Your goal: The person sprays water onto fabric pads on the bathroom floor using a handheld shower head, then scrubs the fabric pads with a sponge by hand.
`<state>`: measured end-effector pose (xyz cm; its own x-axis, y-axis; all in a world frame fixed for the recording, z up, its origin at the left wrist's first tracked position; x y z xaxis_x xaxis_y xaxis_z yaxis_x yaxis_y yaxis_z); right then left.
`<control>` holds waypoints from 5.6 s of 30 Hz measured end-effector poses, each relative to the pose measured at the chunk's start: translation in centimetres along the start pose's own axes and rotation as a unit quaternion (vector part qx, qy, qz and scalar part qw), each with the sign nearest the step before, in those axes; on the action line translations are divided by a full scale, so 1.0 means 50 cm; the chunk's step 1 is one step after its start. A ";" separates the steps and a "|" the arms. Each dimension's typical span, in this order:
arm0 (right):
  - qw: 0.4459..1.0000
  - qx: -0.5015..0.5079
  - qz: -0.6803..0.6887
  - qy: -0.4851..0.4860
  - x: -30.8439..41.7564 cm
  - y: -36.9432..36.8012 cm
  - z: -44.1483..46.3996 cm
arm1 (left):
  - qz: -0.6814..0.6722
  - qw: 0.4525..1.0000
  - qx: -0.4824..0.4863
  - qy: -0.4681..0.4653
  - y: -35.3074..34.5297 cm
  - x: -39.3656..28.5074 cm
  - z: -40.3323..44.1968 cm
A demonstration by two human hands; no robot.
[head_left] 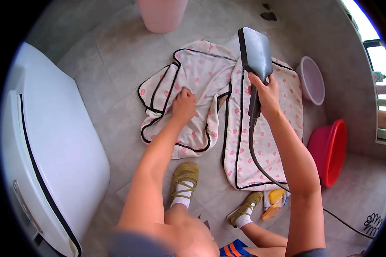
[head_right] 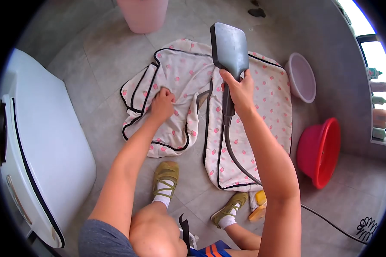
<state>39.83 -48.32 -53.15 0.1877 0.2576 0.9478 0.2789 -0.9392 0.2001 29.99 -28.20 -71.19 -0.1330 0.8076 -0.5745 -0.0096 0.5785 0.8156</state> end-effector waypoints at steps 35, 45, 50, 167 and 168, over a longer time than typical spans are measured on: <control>0.980 -0.186 -0.065 -0.019 -0.163 0.615 -0.322 | 0.120 0.979 0.072 -0.146 -0.063 -0.309 -0.059; 0.980 -0.173 0.092 -0.044 -0.252 0.594 -0.305 | -0.056 0.972 0.132 0.185 -0.369 -0.375 0.039; 0.984 -0.150 0.098 -0.015 -0.234 0.605 -0.308 | -0.102 0.994 -0.017 0.016 -0.275 -0.378 0.109; 0.994 0.090 0.053 0.001 -0.242 0.379 -0.263 | -0.533 0.765 0.300 0.200 -0.336 -0.322 0.056; 0.988 0.131 0.079 -0.017 -0.235 0.363 -0.271 | -0.570 0.755 0.272 0.174 -0.326 -0.326 0.062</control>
<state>29.95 -71.47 -57.27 0.2785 0.1234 0.9525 0.4767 -0.8787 -0.0255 35.40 -50.43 -75.34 -0.5989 -0.2749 -0.7521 0.0824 0.9131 -0.3993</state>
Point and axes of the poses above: each hand's wrist, its own z-axis towards the middle knuckle, its own y-axis out of the back of the hand, x = y × z, the point moved 9 cm from there along z, towards the middle knuckle, and after that the axes turned 9 degrees about x, right-handed, at the moved point
